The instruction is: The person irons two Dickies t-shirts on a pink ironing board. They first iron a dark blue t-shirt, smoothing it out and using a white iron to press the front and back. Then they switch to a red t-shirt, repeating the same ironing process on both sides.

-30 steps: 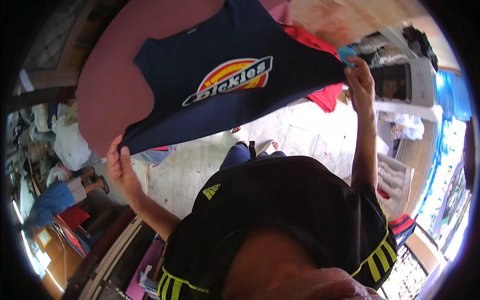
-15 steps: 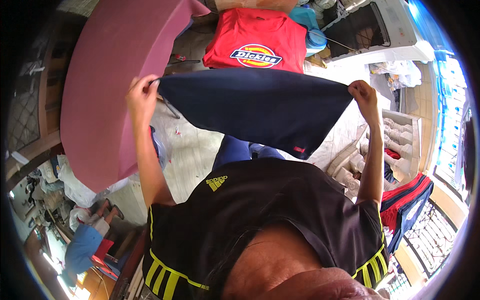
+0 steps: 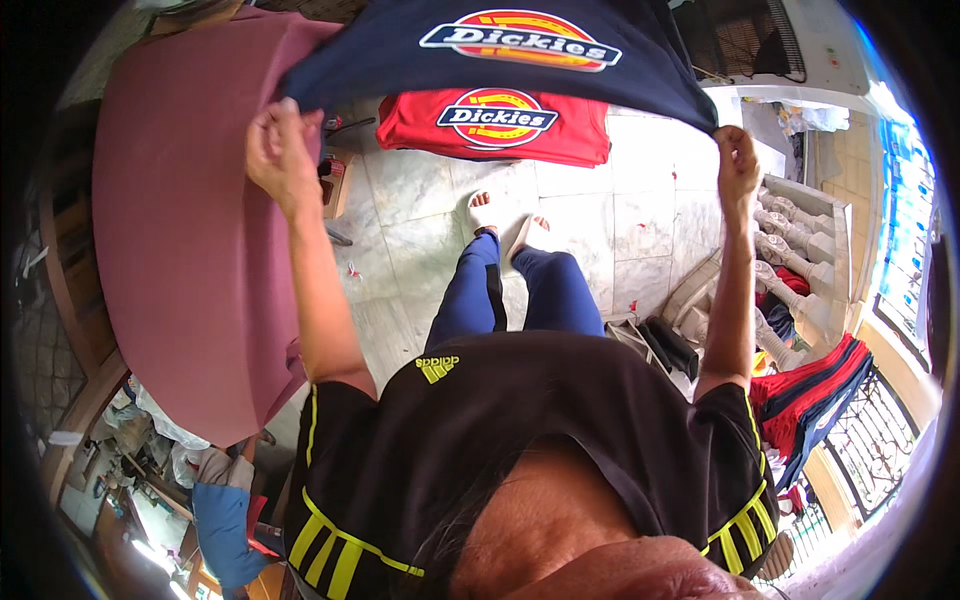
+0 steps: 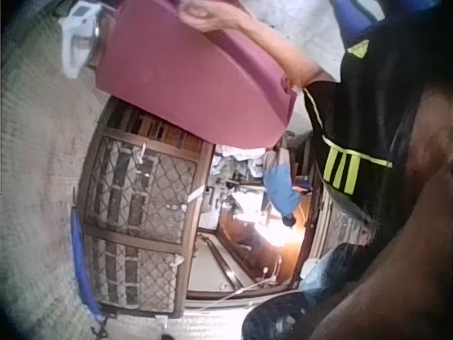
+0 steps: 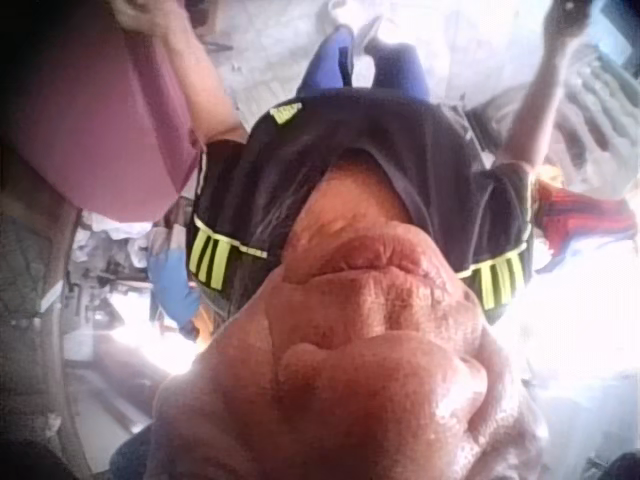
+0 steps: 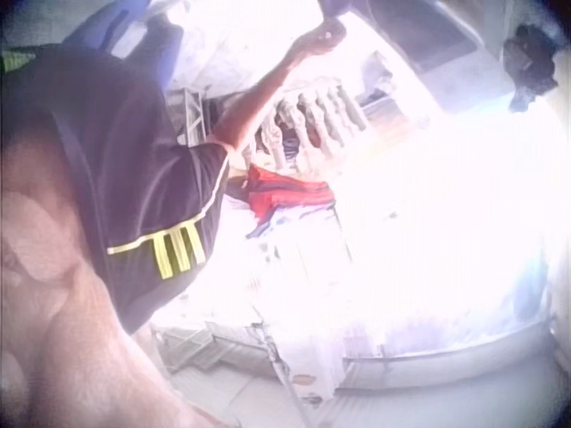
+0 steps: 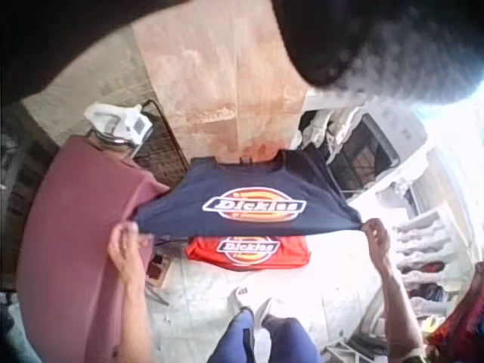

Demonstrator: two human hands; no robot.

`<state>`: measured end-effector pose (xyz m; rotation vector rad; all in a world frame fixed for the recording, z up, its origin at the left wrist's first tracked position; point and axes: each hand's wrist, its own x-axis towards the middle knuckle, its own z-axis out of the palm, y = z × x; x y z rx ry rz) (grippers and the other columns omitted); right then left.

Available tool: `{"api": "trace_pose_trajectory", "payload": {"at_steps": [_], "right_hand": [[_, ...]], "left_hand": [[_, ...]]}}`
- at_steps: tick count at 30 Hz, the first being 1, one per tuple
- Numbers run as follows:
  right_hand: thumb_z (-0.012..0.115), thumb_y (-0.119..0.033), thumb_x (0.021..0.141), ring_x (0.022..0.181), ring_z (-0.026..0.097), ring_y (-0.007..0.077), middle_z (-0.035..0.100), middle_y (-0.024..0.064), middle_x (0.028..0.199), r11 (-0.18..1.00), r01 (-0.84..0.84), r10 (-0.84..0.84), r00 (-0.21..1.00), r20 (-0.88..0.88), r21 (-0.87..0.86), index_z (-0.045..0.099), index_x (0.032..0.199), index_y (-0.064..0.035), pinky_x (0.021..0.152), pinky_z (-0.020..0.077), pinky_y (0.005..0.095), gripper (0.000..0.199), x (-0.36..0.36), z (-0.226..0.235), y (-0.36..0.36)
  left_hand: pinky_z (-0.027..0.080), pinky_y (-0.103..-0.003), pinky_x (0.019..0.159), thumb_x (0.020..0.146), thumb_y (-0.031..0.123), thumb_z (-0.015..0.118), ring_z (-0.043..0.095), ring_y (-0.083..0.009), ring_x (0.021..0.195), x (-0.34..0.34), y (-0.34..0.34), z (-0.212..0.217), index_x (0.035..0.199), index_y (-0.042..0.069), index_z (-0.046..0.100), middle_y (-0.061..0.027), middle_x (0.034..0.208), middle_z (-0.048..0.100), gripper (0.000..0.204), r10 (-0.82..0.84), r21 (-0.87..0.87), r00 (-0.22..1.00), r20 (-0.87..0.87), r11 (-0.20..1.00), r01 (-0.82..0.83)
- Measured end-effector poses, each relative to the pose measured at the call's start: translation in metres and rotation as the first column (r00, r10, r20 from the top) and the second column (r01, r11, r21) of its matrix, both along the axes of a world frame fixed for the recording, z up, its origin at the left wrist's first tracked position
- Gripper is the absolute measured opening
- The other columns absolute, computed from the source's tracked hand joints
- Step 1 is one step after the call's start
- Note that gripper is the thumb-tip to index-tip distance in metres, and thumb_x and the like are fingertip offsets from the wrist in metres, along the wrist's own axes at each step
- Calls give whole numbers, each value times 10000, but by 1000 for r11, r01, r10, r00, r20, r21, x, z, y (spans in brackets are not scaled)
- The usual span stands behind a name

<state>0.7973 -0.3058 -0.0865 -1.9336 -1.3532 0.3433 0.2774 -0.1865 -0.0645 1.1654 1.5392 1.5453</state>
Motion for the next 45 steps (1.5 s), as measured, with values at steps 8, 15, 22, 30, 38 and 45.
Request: {"api": "trace_pose_trajectory", "payload": {"at_steps": [8,15,22,30,38,45], "right_hand": [[676,-86,886,755,611,121,684,23,876,990,-135,127,969,-213,-26,678,914,-78,655,478,271,29,-20,-282,-52],[685,-27,840,784,640,253,676,101,861,975,-145,131,987,-92,-166,627,889,-23,712,501,365,76,-15,-287,-59],[702,-40,829,885,652,318,657,144,1005,954,-241,238,970,-39,-180,670,1018,-43,762,529,398,191,-31,-257,3],[706,-162,843,1042,572,353,601,121,1074,932,-313,350,907,233,-181,673,1071,-130,886,458,472,233,-91,-218,104],[756,-172,787,973,601,396,639,192,963,770,-282,439,885,154,-573,651,994,-56,847,476,499,260,6,-286,2],[647,-119,906,941,659,392,654,213,1031,864,-479,449,872,-196,-152,646,1075,-5,793,531,411,203,-139,-205,213]], "left_hand": [[586,-285,646,876,-13,723,566,-81,713,-16,-34,-298,993,91,638,20,811,577,178,333,-449,924,188,866,-221],[582,-293,658,882,-17,716,591,-103,762,-19,-42,-327,1009,97,645,5,857,602,184,340,-462,908,244,864,-200],[487,-432,901,838,67,719,599,-297,1016,23,-6,-286,1073,92,672,-104,1034,638,241,-17,-101,772,-635,993,-60],[445,-510,879,889,258,678,556,-278,1117,82,31,-289,1124,189,675,-27,1175,592,245,-263,-233,494,-829,965,123],[452,-504,866,906,269,668,566,-315,1096,62,63,-287,1099,150,655,-101,1088,599,227,-274,-262,625,-731,958,115],[494,-433,746,838,439,751,630,-315,817,74,154,-309,1064,73,682,-130,870,661,436,-242,-314,641,-728,949,1]]}}
